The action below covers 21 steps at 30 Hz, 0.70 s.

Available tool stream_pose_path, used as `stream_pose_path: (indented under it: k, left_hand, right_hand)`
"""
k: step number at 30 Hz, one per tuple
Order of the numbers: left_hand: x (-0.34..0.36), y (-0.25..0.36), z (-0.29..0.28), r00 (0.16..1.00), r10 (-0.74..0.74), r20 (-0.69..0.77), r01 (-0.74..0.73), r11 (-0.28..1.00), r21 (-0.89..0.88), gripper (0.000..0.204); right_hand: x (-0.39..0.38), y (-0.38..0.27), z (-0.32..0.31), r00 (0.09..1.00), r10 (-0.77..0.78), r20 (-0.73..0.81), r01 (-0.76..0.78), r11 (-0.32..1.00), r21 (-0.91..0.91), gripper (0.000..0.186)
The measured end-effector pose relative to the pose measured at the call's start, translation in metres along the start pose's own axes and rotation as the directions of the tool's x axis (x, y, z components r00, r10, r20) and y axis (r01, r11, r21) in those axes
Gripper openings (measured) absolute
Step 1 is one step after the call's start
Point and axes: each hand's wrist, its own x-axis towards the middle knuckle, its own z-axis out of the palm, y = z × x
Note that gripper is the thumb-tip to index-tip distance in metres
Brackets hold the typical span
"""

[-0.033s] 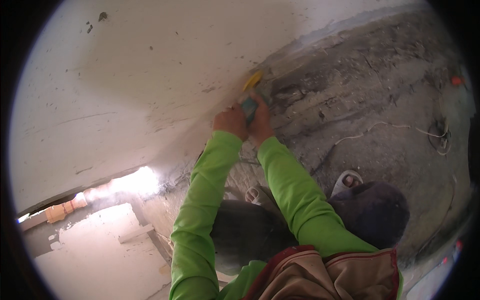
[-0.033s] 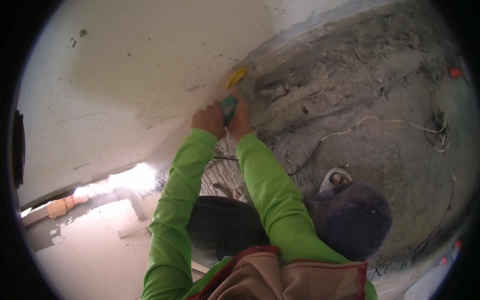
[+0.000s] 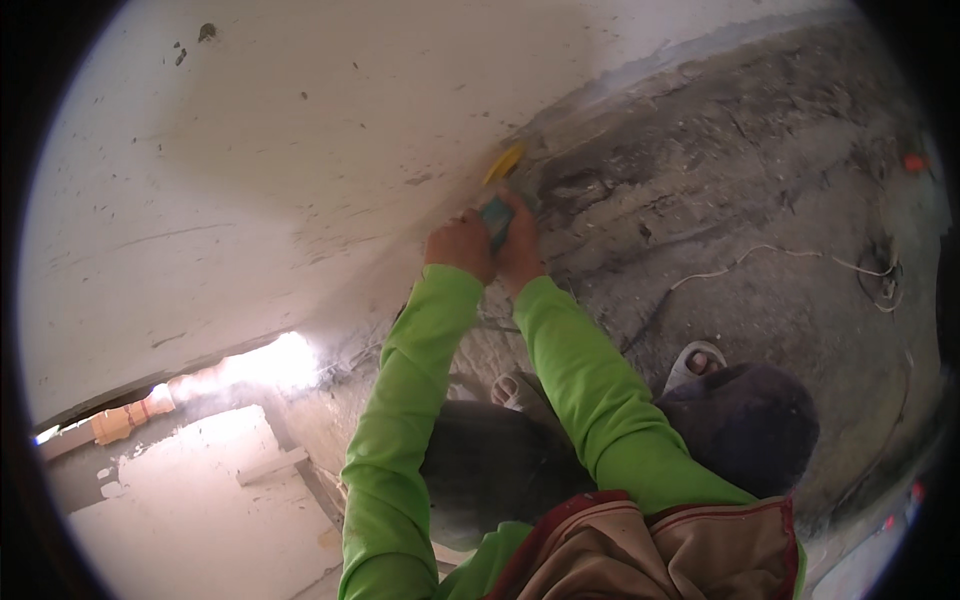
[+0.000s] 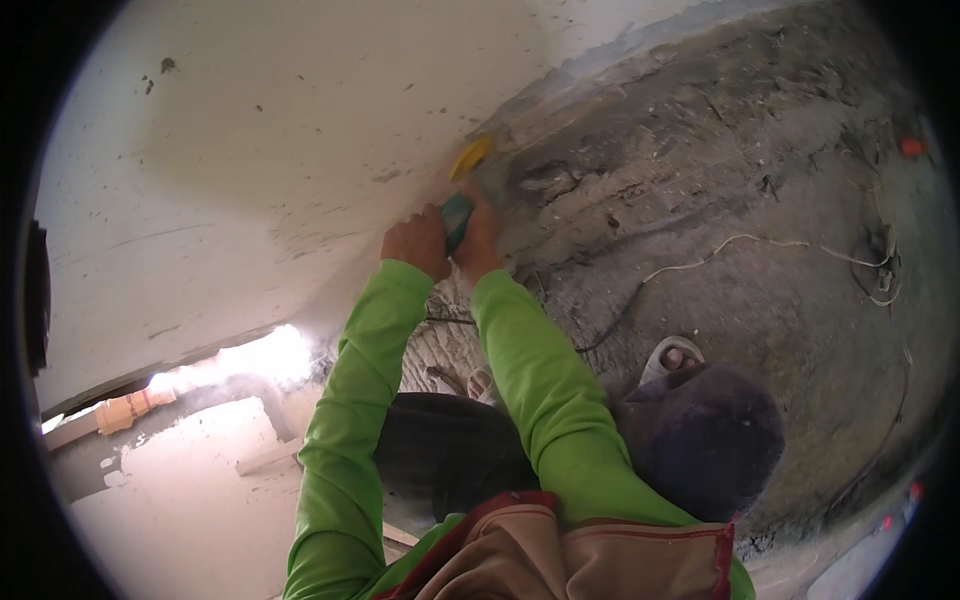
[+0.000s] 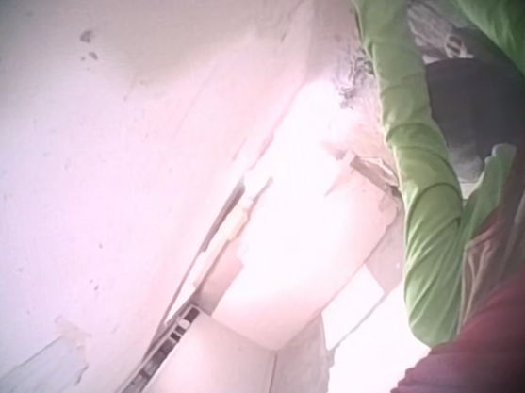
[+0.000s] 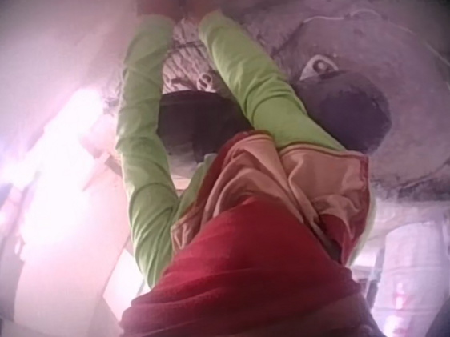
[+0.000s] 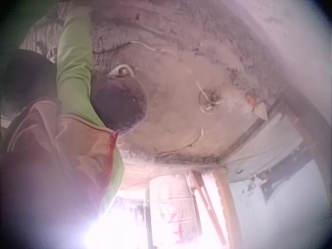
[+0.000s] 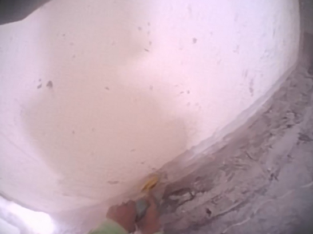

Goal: The person uses an angle grinder to smooth a section of a concrete wall. They hold the tool with both hands and move it across the surface, generating dust.

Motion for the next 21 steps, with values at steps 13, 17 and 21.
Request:
stream_pose_path:
  k: [13, 17, 21]
  left_hand:
    - [-0.024, -0.012, -0.015, 0.999, -0.026, -0.019, 0.025, 0.997, -0.075, 0.048]
    - [-0.021, -0.006, -0.021, 0.996, -0.003, -0.087, -0.004, 0.997, -0.080, 0.046]
    - [-0.030, -0.010, -0.019, 0.998, -0.028, -0.058, 0.023, 0.996, -0.083, 0.045]
  right_hand:
    - [-0.005, 0.009, 0.019, 0.984, 0.138, -0.111, -0.118, 0.978, 0.173, 0.016]
    - [-0.015, -0.012, 0.037, 0.983, -0.018, -0.185, 0.037, 0.995, 0.095, 0.017]
    - [-0.025, -0.007, 0.038, 0.985, 0.007, -0.173, 0.005, 0.998, 0.068, 0.017]
